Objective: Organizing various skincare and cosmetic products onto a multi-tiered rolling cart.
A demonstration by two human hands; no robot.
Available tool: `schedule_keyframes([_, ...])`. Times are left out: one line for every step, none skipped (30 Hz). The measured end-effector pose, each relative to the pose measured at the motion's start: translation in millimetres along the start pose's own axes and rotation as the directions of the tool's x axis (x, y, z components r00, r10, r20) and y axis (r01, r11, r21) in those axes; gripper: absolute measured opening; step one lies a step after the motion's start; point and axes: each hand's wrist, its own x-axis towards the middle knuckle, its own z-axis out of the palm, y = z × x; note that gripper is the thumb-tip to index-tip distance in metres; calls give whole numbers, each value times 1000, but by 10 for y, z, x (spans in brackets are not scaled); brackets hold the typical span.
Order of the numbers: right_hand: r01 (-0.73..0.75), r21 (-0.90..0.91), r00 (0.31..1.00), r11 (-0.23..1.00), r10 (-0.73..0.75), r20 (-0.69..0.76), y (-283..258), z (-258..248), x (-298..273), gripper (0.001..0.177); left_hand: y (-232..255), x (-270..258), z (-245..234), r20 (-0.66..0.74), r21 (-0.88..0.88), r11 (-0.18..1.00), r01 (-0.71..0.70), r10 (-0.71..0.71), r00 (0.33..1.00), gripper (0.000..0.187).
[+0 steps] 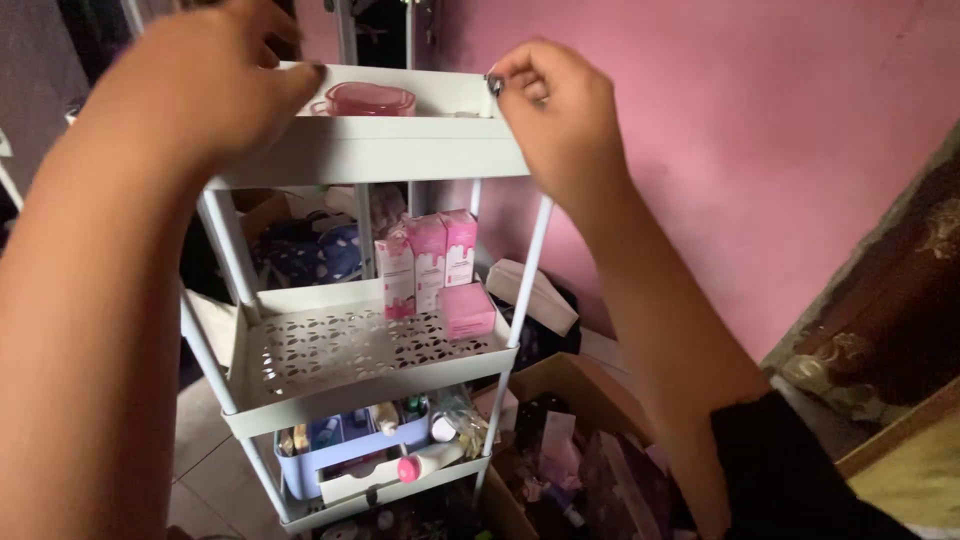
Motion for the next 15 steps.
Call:
schedule_keyframes([1, 6, 1000, 1000, -1, 5, 9, 19, 102, 16, 3, 137, 64, 1, 5, 1000, 7, -7, 1000, 45])
schedule_keyframes([-5, -52, 999, 999, 6, 33, 13, 42, 193, 15, 0, 254, 130, 245, 83, 989, 126, -143, 959, 49])
schedule_keyframes([-8, -110, 998, 994, 14, 60, 23, 70, 286, 16, -9, 374, 202, 460, 186, 957, 222, -285, 841, 53])
schedule_keyframes([-12, -113, 998, 994, 20, 67, 60, 122, 378, 16, 258, 266, -2, 466, 183, 957, 227, -287, 837, 53])
schedule_keyframes([-4, -120, 982, 993, 27, 188, 101, 173, 469, 23, 526, 166, -208, 553, 102, 936, 338, -335, 762, 53])
schedule_keyframes([5, -123, 953, 992, 33, 302, 128, 221, 553, 31, 801, 64, -436, 637, 34, 894, 447, -364, 680, 54])
schedule_keyframes([1, -123, 951, 992, 37, 306, 131, 307, 599, 31, 763, 59, -402, 640, 35, 893, 449, -365, 676, 54])
schedule_keyframes([-65, -130, 887, 989, 117, 448, 128, 392, 662, 44, 730, 63, -381, 628, 35, 889, 456, -375, 682, 55])
schedule_keyframes([-128, -146, 794, 981, 190, 577, 122, 475, 726, 59, 697, 68, -363, 615, 35, 886, 463, -384, 688, 57])
schedule_keyframes([-126, -148, 793, 981, 189, 579, 181, 526, 811, 59, 732, 53, -409, 615, 33, 884, 466, -386, 688, 57])
schedule_keyframes([-143, -195, 710, 970, 238, 663, 238, 580, 896, 73, 763, 35, -457, 622, 38, 879, 476, -394, 677, 56])
schedule_keyframes([-153, -240, 613, 959, 282, 738, 286, 657, 977, 88, 787, 10, -516, 627, 48, 871, 489, -407, 664, 55])
schedule_keyframes([-150, -235, 610, 960, 277, 743, 468, 756, 1080, 88, 713, 50, -466, 626, 52, 867, 495, -414, 661, 55])
schedule_keyframes([-95, -224, 543, 970, 239, 805, 649, 880, 1182, 94, 622, 85, -416, 660, 26, 883, 469, -368, 655, 50])
schedule_keyframes([-40, -208, 469, 977, 202, 860, 830, 1005, 1279, 100, 536, 117, -365, 692, -1, 896, 444, -320, 647, 45])
